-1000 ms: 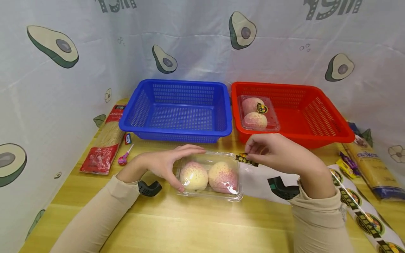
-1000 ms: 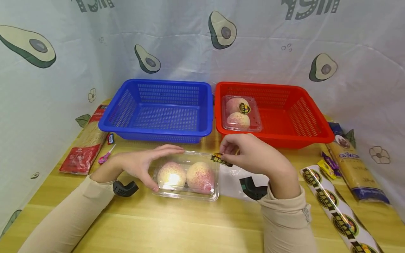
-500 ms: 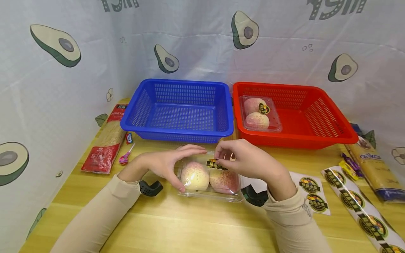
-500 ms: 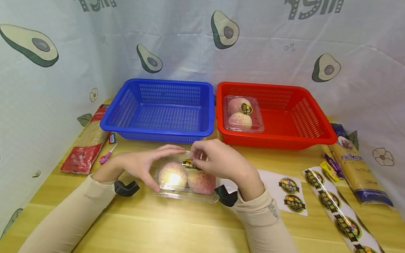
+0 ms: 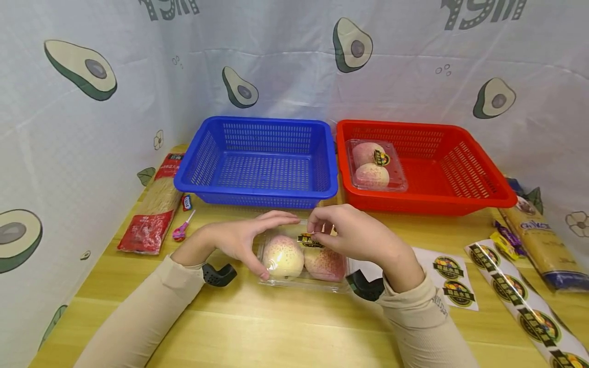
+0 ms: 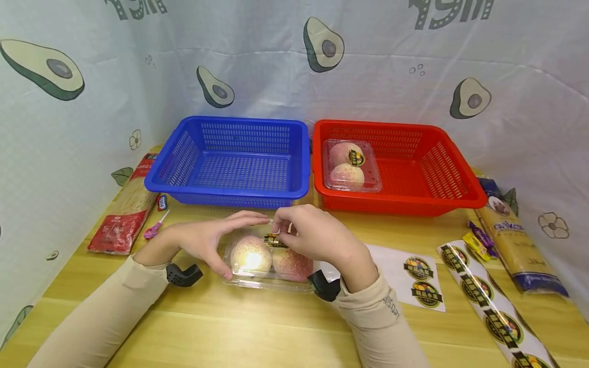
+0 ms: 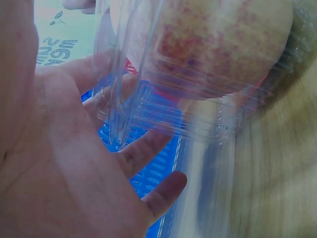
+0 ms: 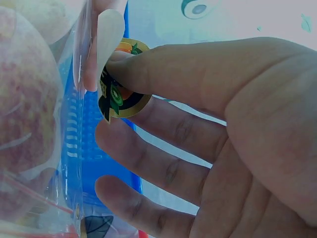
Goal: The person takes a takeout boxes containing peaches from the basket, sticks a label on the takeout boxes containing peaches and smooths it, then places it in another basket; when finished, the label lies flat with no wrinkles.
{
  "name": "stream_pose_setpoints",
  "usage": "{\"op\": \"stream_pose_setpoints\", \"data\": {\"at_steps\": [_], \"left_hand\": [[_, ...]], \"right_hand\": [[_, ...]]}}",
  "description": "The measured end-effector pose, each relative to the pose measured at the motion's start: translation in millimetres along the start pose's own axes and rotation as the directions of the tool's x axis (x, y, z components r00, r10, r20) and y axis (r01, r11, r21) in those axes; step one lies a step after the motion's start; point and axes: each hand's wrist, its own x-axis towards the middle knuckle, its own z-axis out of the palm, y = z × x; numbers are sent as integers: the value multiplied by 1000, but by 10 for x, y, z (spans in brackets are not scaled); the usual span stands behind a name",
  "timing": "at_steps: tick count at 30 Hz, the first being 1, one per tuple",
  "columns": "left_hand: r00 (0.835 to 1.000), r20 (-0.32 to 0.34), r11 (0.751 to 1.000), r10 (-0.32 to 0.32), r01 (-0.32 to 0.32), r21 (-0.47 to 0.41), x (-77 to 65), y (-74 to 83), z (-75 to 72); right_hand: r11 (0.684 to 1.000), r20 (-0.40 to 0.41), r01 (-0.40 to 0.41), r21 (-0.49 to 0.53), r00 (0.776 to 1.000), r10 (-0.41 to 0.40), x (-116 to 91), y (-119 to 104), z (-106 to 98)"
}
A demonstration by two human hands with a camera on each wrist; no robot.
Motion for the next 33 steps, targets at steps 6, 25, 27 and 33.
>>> {"op": "stream_pose_setpoints", "data": {"at_steps": [6,25,27,33], "left_hand": [[1000,0,1000,-5,5,-6,4,-9,5],[1000,3,1000,9,-9,-13,1,-27,11],[1000,3,1000,4,-4,-15,0,-25,10],[1000,4,1000,2,-2,-13,6,-12,9]], "right_hand": [[1000,19,6,30,1000,-7,8,-3,10],[999,37,47,16,998,-48,57,-8,99],[999,39,47,12,998,-47,60,-6,104],[999,37,37,-4,999,-37,60,-17,109]]}}
